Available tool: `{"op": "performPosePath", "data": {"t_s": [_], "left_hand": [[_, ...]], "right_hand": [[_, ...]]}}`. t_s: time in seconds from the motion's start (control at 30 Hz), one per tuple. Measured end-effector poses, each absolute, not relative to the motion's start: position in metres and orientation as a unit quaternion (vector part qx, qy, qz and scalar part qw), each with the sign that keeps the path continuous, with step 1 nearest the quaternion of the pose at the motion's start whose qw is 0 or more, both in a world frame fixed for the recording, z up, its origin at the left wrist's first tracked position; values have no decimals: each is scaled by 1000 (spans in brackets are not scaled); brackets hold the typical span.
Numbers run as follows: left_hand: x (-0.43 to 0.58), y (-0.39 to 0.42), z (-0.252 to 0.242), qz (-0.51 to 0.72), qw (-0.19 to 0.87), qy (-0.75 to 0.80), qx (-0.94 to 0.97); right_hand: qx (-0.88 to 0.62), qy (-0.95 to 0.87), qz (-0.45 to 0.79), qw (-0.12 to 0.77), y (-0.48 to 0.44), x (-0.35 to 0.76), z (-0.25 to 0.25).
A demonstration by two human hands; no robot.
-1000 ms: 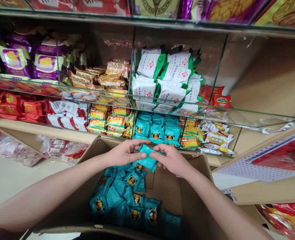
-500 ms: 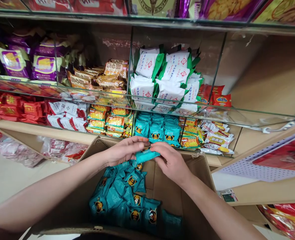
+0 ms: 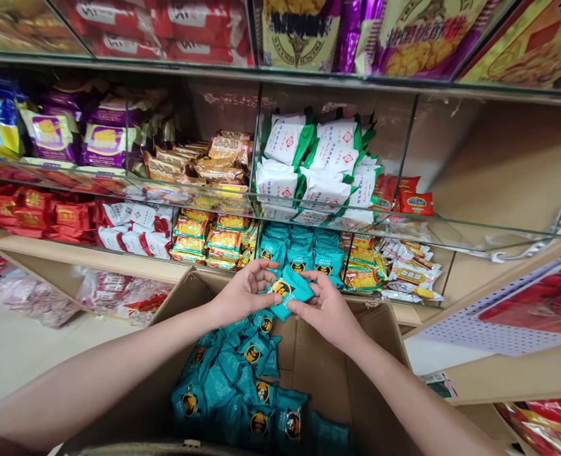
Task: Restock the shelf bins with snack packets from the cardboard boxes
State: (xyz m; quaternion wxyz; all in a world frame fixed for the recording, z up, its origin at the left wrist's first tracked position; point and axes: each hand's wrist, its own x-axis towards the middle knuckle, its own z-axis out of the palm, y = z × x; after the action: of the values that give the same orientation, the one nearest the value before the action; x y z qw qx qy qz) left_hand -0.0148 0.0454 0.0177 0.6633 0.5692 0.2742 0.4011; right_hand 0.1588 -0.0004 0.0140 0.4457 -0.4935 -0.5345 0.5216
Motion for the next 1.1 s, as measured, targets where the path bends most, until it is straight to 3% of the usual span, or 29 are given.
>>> {"op": "performPosePath", "data": {"t_s": [0.17, 0.3, 0.43, 0.67, 1.1], "left_hand": [[-12, 43, 17, 435, 621, 306, 576], [-17, 49, 13, 410, 581, 300, 636], [-19, 52, 7, 387, 561, 302, 666], [-25, 50, 9, 347, 403, 293, 795], [-29, 51, 13, 309, 337, 235, 858]], "right_hand": [[-486, -458, 572, 476, 5, 147, 29], [-536, -473, 447, 539, 34, 156, 40], [-626, -548, 280, 479, 80, 166, 33], [-652, -603, 116, 444, 140, 151, 32], [-671, -675, 4, 307, 173, 135, 31]]}}
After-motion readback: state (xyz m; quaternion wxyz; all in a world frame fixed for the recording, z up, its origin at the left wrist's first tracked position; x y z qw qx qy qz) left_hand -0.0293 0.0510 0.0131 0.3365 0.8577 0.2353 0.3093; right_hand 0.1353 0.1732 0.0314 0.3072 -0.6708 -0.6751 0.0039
